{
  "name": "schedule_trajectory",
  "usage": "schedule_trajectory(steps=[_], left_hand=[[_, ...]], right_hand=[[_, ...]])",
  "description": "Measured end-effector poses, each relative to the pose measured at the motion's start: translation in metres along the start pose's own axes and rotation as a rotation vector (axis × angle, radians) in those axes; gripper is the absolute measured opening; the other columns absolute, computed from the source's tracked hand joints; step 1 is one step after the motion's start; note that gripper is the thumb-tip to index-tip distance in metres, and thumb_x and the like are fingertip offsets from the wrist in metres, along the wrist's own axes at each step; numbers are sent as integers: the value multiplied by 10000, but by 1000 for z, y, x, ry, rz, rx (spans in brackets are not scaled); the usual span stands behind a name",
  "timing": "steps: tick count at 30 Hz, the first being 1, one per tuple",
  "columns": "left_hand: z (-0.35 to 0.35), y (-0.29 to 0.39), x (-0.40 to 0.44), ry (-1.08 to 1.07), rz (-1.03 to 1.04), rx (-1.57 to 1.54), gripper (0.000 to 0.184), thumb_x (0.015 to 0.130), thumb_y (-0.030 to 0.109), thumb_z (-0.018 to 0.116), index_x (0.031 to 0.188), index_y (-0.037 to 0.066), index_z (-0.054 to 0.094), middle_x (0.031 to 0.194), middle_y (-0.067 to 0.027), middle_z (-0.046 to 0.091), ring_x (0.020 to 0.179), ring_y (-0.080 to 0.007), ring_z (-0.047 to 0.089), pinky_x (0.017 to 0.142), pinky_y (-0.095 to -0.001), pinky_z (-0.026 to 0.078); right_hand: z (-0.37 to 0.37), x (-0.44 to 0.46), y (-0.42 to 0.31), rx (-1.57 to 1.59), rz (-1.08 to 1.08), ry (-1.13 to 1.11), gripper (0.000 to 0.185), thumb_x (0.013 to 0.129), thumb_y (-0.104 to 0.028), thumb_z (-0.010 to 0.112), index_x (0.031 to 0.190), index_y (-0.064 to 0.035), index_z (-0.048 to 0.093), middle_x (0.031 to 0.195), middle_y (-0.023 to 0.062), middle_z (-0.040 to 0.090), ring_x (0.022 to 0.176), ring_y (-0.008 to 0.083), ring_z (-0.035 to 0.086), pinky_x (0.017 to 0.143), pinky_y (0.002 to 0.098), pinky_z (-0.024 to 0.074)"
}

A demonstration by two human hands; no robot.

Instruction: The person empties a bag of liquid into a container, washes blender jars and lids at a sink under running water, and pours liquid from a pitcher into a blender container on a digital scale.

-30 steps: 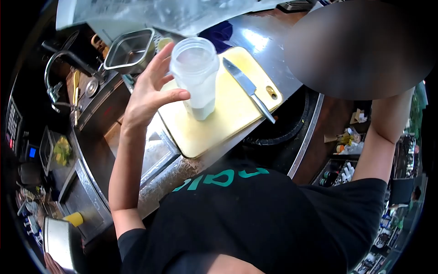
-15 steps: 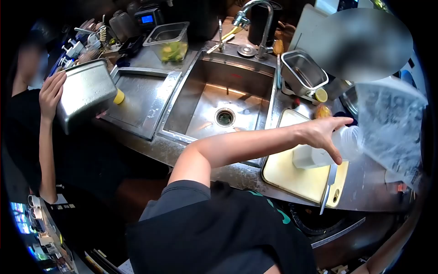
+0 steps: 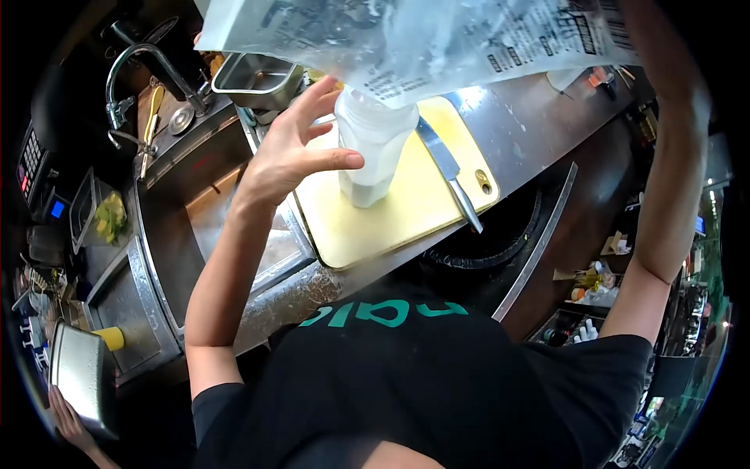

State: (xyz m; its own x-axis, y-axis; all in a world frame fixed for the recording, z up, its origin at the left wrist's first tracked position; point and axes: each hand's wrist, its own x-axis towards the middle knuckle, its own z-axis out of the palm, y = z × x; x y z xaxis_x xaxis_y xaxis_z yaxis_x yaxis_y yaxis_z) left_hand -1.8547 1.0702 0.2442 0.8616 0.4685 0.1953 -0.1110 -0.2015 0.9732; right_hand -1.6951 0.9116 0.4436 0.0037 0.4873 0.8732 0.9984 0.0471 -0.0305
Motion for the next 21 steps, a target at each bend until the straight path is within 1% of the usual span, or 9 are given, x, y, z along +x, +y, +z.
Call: schedule_trajectory(steps=[1, 4, 8, 11, 14, 15, 18, 19, 21], left_hand=[[-1, -1, 1, 2, 10, 4, 1205, 473, 482, 869, 1399, -31, 292, 1341, -269, 420, 1266, -377, 403, 1063, -500, 293], [-1, -5, -1, 23, 8, -13, 1203, 472, 463, 873, 1398, -35, 290, 1353, -270, 408, 1277, -376, 391, 1066, -506, 282], [-1, -3, -5, 31, -29, -35, 1169, 494, 425, 873, 1399, -34, 292, 1357, -261, 409, 1287, -359, 383, 1063, -492, 285], [-3, -5, -4, 10, -17, -50, 1148, 507, 405, 873, 1400, -26, 295, 1358, -253, 414, 1290, -345, 383, 1059, -483, 291], [-2, -5, -3, 23, -22, -64, 1155, 496, 404, 880, 1404, -9, 299, 1355, -253, 417, 1286, -338, 390, 1057, -476, 300], [-3, -6, -3, 32, -33, -62, 1156, 497, 402, 881, 1405, -9, 297, 1354, -254, 417, 1286, -339, 390, 1057, -474, 302], [-3, -6, 1, 33, -28, -84, 1179, 490, 394, 891, 1405, -27, 279, 1350, -275, 409, 1284, -346, 390, 1058, -469, 305], [-4, -8, -1, 53, -42, -87, 1187, 486, 394, 893, 1405, -34, 274, 1350, -279, 407, 1284, -348, 390, 1058, -469, 304], [-3, -9, -1, 70, -59, -104, 1212, 473, 398, 898, 1399, -57, 263, 1351, -289, 399, 1288, -351, 383, 1059, -474, 301]], right_hand=[[-2, 4, 9, 149, 14, -18, 214, 853, -201, 659, 869, 12, 652, 591, 44, 611, 428, 79, 542, 392, 185, 412], [-5, 5, 18, 279, -24, -55, 203, 860, -193, 650, 835, 8, 662, 592, 51, 613, 440, 79, 546, 393, 188, 415], [-4, 2, 12, 88, -66, -158, 203, 866, -194, 645, 798, -4, 666, 588, 49, 609, 453, 77, 549, 407, 189, 418], [-11, 5, 7, 197, 5, -186, 203, 866, -192, 645, 797, -3, 668, 590, 47, 610, 461, 75, 552, 418, 188, 423], [-4, 6, 13, 230, 99, -97, 196, 866, -183, 645, 790, -2, 655, 601, 55, 619, 455, 76, 551, 412, 191, 428], [1, 2, 14, 185, 47, -99, 195, 866, -184, 646, 793, -3, 651, 603, 56, 619, 456, 76, 551, 411, 191, 428], [-11, 4, 12, 164, 7, -169, 197, 863, -194, 653, 800, -7, 642, 609, 57, 620, 463, 73, 555, 437, 197, 442], [-15, 4, 14, 247, 95, -245, 199, 862, -195, 654, 801, -7, 643, 611, 59, 621, 463, 74, 556, 443, 199, 446], [-20, 4, 16, 334, 148, -287, 196, 859, -193, 658, 804, -6, 645, 615, 63, 624, 471, 74, 560, 455, 205, 454]])
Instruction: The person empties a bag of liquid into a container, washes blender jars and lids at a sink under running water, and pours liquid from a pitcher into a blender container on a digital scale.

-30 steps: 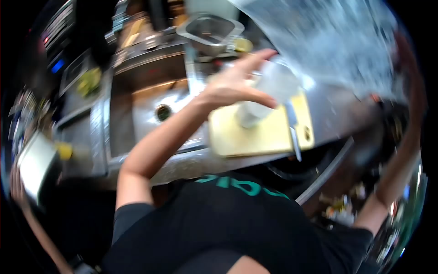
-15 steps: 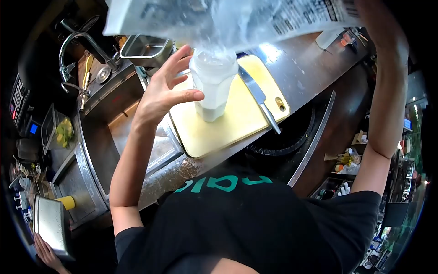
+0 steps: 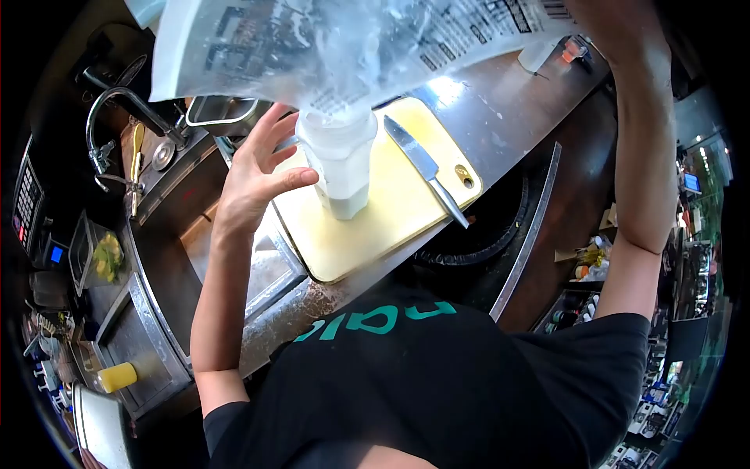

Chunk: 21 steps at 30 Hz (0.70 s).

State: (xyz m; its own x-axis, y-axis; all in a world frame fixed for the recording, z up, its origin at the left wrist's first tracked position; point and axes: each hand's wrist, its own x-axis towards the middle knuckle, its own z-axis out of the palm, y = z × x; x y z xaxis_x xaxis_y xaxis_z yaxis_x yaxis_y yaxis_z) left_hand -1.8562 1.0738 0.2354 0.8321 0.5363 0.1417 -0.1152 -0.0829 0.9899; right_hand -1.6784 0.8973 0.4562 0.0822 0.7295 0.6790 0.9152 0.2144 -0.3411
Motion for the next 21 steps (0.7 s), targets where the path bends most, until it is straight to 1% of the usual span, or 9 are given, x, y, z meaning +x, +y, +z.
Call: schedule_trajectory(steps=[3, 4, 8, 13, 15, 17, 19, 20, 21], left_hand=[[1, 0, 1, -44, 39, -23, 1198, 486, 386, 897, 1404, -46, 260, 1347, -288, 405, 1292, -350, 378, 1062, -473, 297], [-3, -6, 0, -34, 6, -40, 1185, 486, 364, 897, 1416, -12, 265, 1348, -279, 408, 1290, -348, 380, 1068, -468, 287], [7, 2, -4, -51, 46, 30, 1246, 443, 375, 901, 1430, 4, 238, 1339, -247, 433, 1284, -345, 388, 1074, -494, 257], [30, -26, -15, 58, 111, 133, 1286, 429, 408, 906, 1433, 4, 212, 1353, -221, 423, 1299, -332, 369, 1071, -517, 231], [45, -33, -20, 136, 184, 198, 1187, 470, 367, 903, 1399, -7, 265, 1317, -195, 453, 1270, -307, 402, 1060, -495, 258], [61, -34, -20, 202, 257, 250, 1035, 529, 300, 891, 1340, -9, 327, 1251, -171, 500, 1205, -280, 461, 1019, -458, 326], [74, -42, -22, 251, 246, 216, 895, 582, 235, 874, 1284, -7, 373, 1187, -148, 538, 1135, -250, 512, 972, -416, 385], [79, -51, -18, 271, 203, 158, 831, 606, 203, 862, 1257, -4, 389, 1156, -139, 552, 1096, -235, 534, 946, -392, 410], [77, -54, -8, 324, 171, 118, 768, 629, 170, 851, 1231, -1, 405, 1126, -129, 567, 1057, -219, 557, 920, -368, 434]], right_hand=[[0, -3, 2, -14, -89, 64, 194, 858, -192, 659, 811, -4, 648, 624, 64, 630, 499, 74, 571, 467, 212, 462], [1, -5, 4, -29, -93, 81, 200, 859, -197, 658, 815, -3, 648, 627, 63, 631, 508, 74, 574, 470, 212, 462], [-7, -32, 8, -160, 73, 213, 261, 877, -252, 628, 835, 5, 651, 643, 47, 629, 531, 72, 582, 488, 189, 452], [-101, -147, 27, -410, 300, 459, 255, 877, -188, 604, 1052, -3, 614, 934, 69, 646, 816, 128, 605, 738, 246, 460], [-122, -212, 39, -538, 499, 490, 305, 876, -162, 594, 1139, -6, 599, 1050, 78, 652, 930, 151, 614, 839, 269, 464], [-109, -269, 52, -686, 748, 404, 362, 871, -144, 578, 1195, 14, 549, 1126, 110, 615, 990, 181, 583, 872, 302, 451], [-79, -339, 85, -535, 955, 422, 489, 857, -101, 543, 1309, 32, 413, 1225, 169, 544, 1066, 225, 554, 935, 332, 411], [-58, -372, 98, -475, 972, 395, 528, 846, -105, 547, 1328, 33, 382, 1270, 187, 504, 1141, 236, 513, 971, 328, 386], [-38, -390, 115, -176, 1125, 416, 561, 828, -105, 561, 1340, 23, 370, 1319, 183, 460, 1220, 250, 449, 1023, 336, 341]])
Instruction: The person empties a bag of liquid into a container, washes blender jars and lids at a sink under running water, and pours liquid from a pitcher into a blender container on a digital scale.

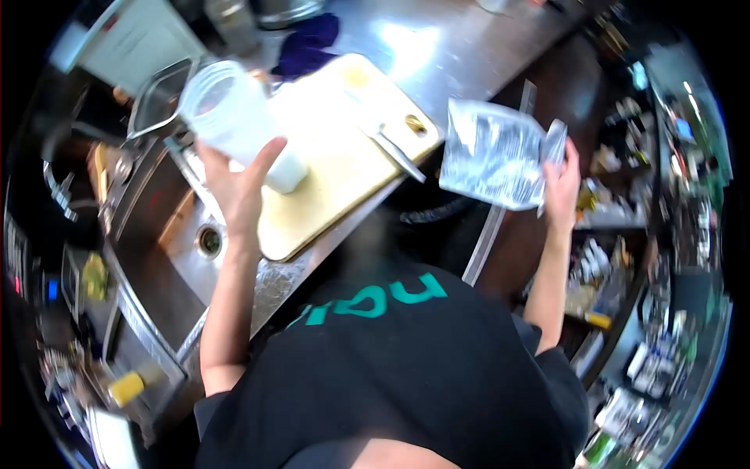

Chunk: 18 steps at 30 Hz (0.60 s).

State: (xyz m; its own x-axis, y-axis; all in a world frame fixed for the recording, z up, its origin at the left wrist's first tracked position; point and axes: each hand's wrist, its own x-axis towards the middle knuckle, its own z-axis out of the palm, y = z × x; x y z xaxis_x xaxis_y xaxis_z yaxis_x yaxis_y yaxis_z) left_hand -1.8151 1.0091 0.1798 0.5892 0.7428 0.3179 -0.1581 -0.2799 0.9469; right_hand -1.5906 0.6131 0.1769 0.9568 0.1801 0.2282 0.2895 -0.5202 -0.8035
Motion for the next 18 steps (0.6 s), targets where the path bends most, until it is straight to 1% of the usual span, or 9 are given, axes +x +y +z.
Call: schedule_trajectory(steps=[1, 2, 3, 4, 5, 10, 12, 15, 18], left_hand=[[9, 14, -2, 59, -76, -93, 665, 649, 142, 838, 1166, -8, 447, 1062, -117, 589, 983, -196, 583, 852, -324, 467], [4, -8, -1, 106, -56, 38, 634, 623, 150, 851, 1110, -16, 481, 1018, -110, 589, 940, -195, 584, 836, -319, 472], [6, -17, -2, 258, 77, 226, 614, 590, 175, 867, 1049, -12, 504, 965, -92, 592, 887, -201, 589, 804, -309, 484], [8, -6, -7, 289, 66, 232, 645, 569, 211, 875, 1042, -11, 498, 947, -82, 589, 865, -202, 587, 798, -311, 489], [8, 17, -13, 280, 52, 117, 665, 564, 235, 875, 1058, 3, 495, 943, -94, 589, 886, -199, 586, 801, -318, 486], [-13, 54, -54, 393, 277, 287, 703, 560, 239, 873, 1113, 30, 492, 986, -102, 600, 937, -201, 598, 831, -320, 481], [-12, 74, -69, 359, 174, 171, 741, 560, 243, 878, 1146, 18, 483, 1039, -118, 596, 990, -210, 589, 862, -323, 472], [-24, 88, -108, 402, 194, 103, 797, 542, 122, 885, 1201, 0, 454, 1153, -117, 548, 1073, -214, 546, 894, -332, 467], [-51, 110, -148, 448, 120, 190, 770, 553, 78, 872, 1200, 1, 462, 1164, -116, 544, 1081, -204, 537, 896, -322, 469]], right_hand=[[18, -3, 32, -237, -88, 78, 602, 813, -104, 571, 1362, 8, 350, 1327, 181, 451, 1248, 265, 419, 1053, 347, 309], [36, -6, 32, -309, 8, 53, 613, 809, -93, 567, 1373, -2, 342, 1350, 178, 425, 1260, 271, 403, 1059, 362, 302], [46, -8, 51, -56, 50, -14, 622, 811, -94, 567, 1381, -4, 335, 1368, 177, 403, 1259, 276, 403, 1061, 361, 299], [52, -14, 51, -21, 49, -71, 623, 810, -89, 569, 1380, 2, 335, 1371, 180, 399, 1266, 277, 395, 1062, 365, 298], [53, -12, 80, -77, 44, -62, 618, 817, -107, 572, 1377, 10, 337, 1362, 190, 408, 1258, 285, 404, 1061, 366, 298], [9, -2, 147, -203, -4, -147, 602, 798, -45, 469, 1370, 58, 312, 1384, 234, 379, 1292, 335, 367, 1087, 383, 255], [7, 7, 138, -238, 30, -244, 636, 795, -39, 466, 1389, 62, 263, 1394, 250, 358, 1301, 344, 351, 1088, 368, 247], [16, 27, 172, -342, -39, -307, 667, 790, -33, 469, 1402, 64, 222, 1396, 254, 352, 1308, 341, 340, 1089, 353, 238], [31, 35, 141, 82, 308, -305, 736, 831, -116, 533, 1431, 48, 138, 1402, 235, 335, 1261, 304, 395, 1050, 371, 310]])
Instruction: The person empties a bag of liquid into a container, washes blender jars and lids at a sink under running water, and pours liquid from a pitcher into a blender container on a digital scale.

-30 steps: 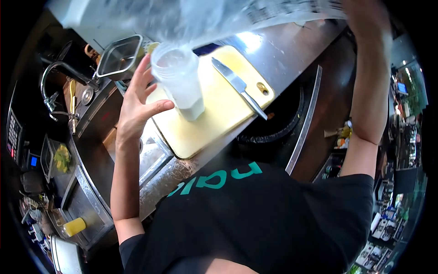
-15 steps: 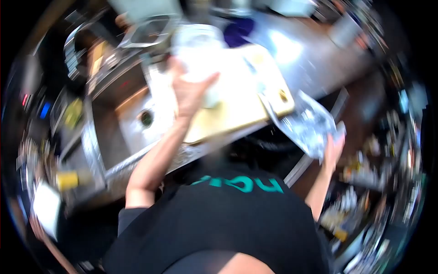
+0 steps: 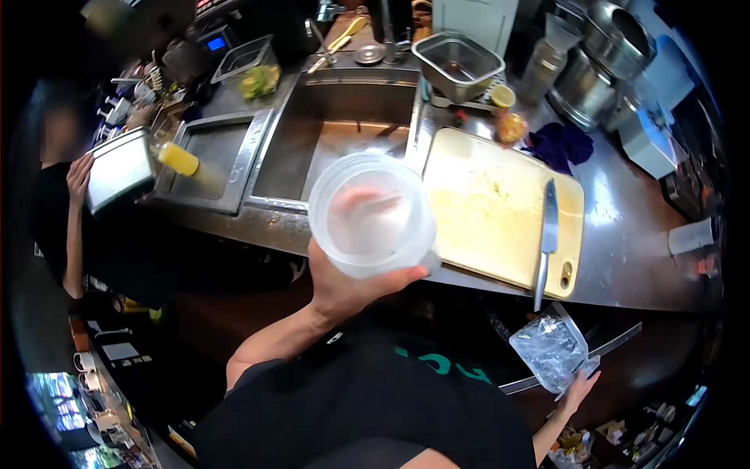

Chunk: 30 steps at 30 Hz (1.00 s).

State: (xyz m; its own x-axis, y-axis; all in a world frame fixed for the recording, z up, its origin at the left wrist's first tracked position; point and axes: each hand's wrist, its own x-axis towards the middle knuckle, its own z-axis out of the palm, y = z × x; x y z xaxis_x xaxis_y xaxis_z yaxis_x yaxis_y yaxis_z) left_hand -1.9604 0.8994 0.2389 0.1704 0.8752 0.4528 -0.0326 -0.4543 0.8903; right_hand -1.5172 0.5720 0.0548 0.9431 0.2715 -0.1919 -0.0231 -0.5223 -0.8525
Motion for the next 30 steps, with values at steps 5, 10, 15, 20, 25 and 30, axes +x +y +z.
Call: schedule_trajectory(steps=[5, 10, 15, 20, 25, 30], left_hand=[[-68, 1, -31, 91, -65, 59, 763, 552, 80, 872, 1197, 0, 472, 1157, -117, 544, 1074, -200, 538, 891, -329, 474], [-167, -5, -84, 247, -104, -27, 795, 543, 83, 877, 1217, -3, 465, 1209, -127, 517, 1106, -222, 531, 903, -350, 471], [-271, 15, -122, 109, -225, 336, 884, 538, 198, 892, 1264, 55, 408, 1165, -114, 532, 1075, -247, 545, 928, -386, 457], [-339, 15, -161, 422, -379, 337, 776, 491, 204, 907, 1136, 6, 524, 1088, -114, 565, 958, -226, 594, 819, -341, 496], [-362, 6, -196, 769, -444, 388, 1032, 589, 212, 877, 1383, 57, 236, 1254, -150, 469, 1162, -285, 460, 967, -382, 406], [-387, 4, -163, 902, -568, 608, 984, 566, 231, 887, 1342, 43, 313, 1236, -147, 486, 1149, -272, 481, 969, -389, 410]], right_hand=[[80, -14, -34, 236, 55, -311, 797, 889, -373, 572, 1473, -106, 99, 1481, 135, 224, 1312, 305, 308, 971, 572, 296], [121, -36, -87, -408, -653, 205, 548, 931, -267, 539, 1324, 80, 379, 1306, 239, 468, 1163, 308, 498, 987, 371, 394], [275, -225, -291, 190, -1010, -264, 261, 886, -62, 571, 1135, 15, 569, 1171, 141, 573, 1023, 225, 583, 847, 321, 482], [526, -409, -397, 66, -1791, -1039, 116, 837, -61, 622, 941, -15, 644, 907, 118, 651, 841, 217, 631, 717, 299, 494], [816, -564, -460, 15, -1711, -1065, 225, 838, -160, 594, 1046, -117, 666, 823, 121, 682, 759, 281, 659, 673, 377, 515], [974, -632, -447, -9, -1747, -893, 153, 789, -173, 624, 923, -143, 691, 894, 80, 659, 881, 292, 617, 757, 413, 504]])
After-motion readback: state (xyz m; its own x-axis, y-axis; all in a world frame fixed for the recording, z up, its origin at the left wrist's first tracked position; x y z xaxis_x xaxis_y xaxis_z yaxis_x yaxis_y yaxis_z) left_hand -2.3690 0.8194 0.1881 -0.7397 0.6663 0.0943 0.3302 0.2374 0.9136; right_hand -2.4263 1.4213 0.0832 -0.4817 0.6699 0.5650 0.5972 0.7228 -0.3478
